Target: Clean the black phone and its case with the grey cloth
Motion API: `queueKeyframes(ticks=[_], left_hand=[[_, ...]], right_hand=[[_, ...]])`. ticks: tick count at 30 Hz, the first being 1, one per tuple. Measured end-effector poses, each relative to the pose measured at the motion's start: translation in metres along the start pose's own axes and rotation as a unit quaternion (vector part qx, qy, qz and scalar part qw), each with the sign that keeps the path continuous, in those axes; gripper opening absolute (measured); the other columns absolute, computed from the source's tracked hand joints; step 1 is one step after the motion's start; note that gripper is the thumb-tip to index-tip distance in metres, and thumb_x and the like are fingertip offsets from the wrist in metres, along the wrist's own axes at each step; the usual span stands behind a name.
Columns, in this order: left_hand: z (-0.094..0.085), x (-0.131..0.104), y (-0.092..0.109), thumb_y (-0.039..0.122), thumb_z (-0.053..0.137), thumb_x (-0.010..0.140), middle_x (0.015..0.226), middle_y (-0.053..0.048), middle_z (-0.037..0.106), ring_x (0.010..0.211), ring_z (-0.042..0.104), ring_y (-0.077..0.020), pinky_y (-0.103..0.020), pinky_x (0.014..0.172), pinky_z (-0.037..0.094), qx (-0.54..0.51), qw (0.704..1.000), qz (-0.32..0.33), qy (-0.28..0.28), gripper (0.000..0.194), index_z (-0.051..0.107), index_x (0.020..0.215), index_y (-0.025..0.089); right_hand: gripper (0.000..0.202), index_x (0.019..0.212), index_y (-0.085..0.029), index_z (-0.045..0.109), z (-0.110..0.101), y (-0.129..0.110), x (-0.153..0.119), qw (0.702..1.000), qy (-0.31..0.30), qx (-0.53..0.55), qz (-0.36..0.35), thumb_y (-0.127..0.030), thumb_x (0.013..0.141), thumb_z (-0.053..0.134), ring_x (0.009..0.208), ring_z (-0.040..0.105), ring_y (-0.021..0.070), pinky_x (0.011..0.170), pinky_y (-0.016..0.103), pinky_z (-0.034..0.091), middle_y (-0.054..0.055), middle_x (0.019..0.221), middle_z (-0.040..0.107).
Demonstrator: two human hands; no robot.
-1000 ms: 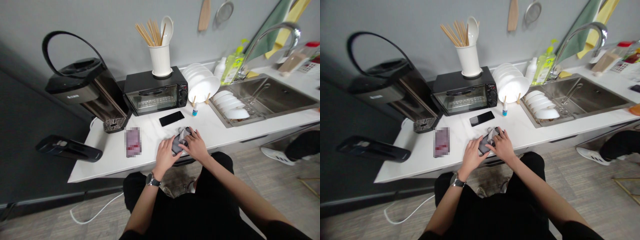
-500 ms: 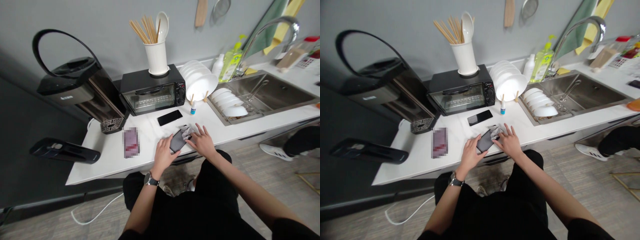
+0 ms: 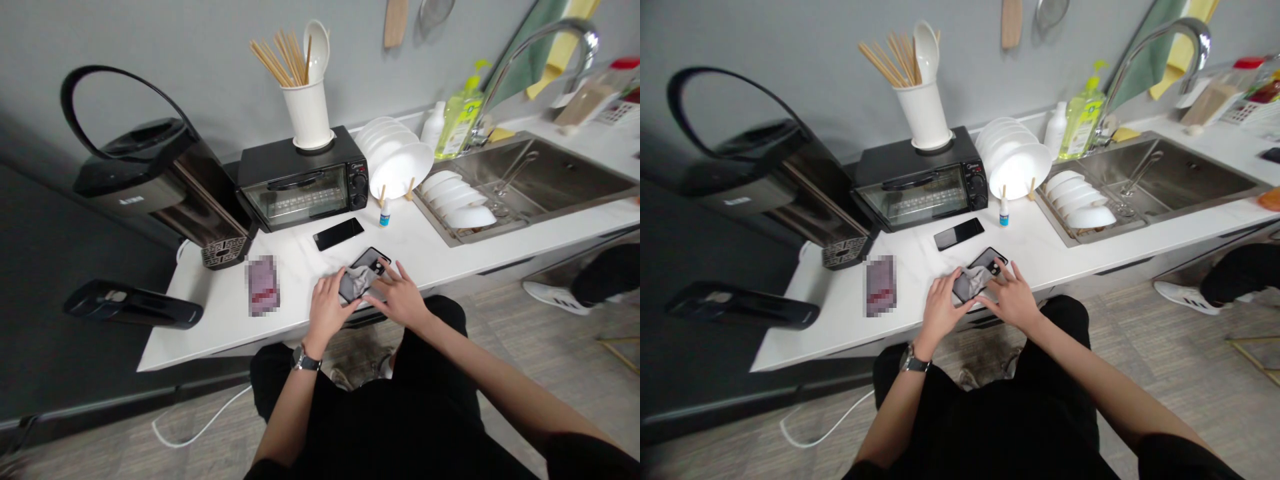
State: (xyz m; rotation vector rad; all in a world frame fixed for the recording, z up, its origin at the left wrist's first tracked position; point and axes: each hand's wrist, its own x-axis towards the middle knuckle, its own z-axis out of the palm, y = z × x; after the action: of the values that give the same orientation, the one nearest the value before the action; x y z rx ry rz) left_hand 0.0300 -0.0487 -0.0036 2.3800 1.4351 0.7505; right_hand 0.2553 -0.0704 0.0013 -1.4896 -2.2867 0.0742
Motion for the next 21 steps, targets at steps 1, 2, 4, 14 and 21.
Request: queueKeyframes(ticks=[1,2,4,14,21], left_hand=[[0.000,0.001,0.000,0.043,0.079,0.088,0.136,-0.011,0.063,0.124,0.054,-0.0309,-0.048,0.110,0.045,-0.002,1.000,0.003,-0.001,0.085,0.035,0.158,0.025],[0.000,0.002,0.001,0.043,0.080,0.087,0.137,-0.011,0.063,0.124,0.055,-0.0307,-0.048,0.110,0.045,-0.003,1.000,0.006,-0.003,0.085,0.036,0.158,0.025],[0.000,0.003,0.000,0.041,0.080,0.087,0.138,-0.011,0.062,0.124,0.055,-0.0308,-0.048,0.110,0.045,-0.006,1.000,0.008,-0.007,0.086,0.035,0.158,0.024],[-0.001,-0.002,-0.001,0.034,0.078,0.089,0.135,-0.011,0.061,0.121,0.055,-0.0319,-0.047,0.107,0.047,-0.006,1.000,-0.012,-0.012,0.085,0.032,0.160,0.024],[0.001,0.001,0.000,0.041,0.079,0.088,0.138,-0.011,0.062,0.124,0.056,-0.0317,-0.049,0.110,0.045,-0.008,1.000,0.006,0.004,0.086,0.033,0.159,0.026]], right_hand=[[0.044,0.115,-0.018,0.074,-0.002,0.012,0.005,0.999,0.010,-0.027,0.016,-0.055,0.103,0.054,0.155,0.034,0.0367,0.125,0.063,0.024,0.015,0.123,0.076],[0.044,0.113,-0.016,0.074,-0.002,0.021,0.010,0.998,0.021,-0.049,0.032,-0.054,0.104,0.053,0.155,0.033,0.0376,0.125,0.064,0.024,0.017,0.121,0.077],[0.045,0.110,-0.014,0.074,0.002,0.025,0.023,0.996,0.036,-0.070,0.048,-0.054,0.104,0.053,0.155,0.032,0.0388,0.124,0.064,0.025,0.019,0.115,0.078],[0.040,0.106,-0.020,0.074,0.013,-0.043,0.001,0.995,-0.021,0.067,-0.071,-0.055,0.103,0.055,0.154,0.038,0.0317,0.126,0.059,0.028,0.011,0.119,0.078],[0.041,0.113,-0.017,0.074,-0.002,0.025,0.014,0.998,0.030,-0.057,0.027,-0.051,0.104,0.052,0.155,0.032,0.0392,0.123,0.066,0.026,0.017,0.127,0.074]])
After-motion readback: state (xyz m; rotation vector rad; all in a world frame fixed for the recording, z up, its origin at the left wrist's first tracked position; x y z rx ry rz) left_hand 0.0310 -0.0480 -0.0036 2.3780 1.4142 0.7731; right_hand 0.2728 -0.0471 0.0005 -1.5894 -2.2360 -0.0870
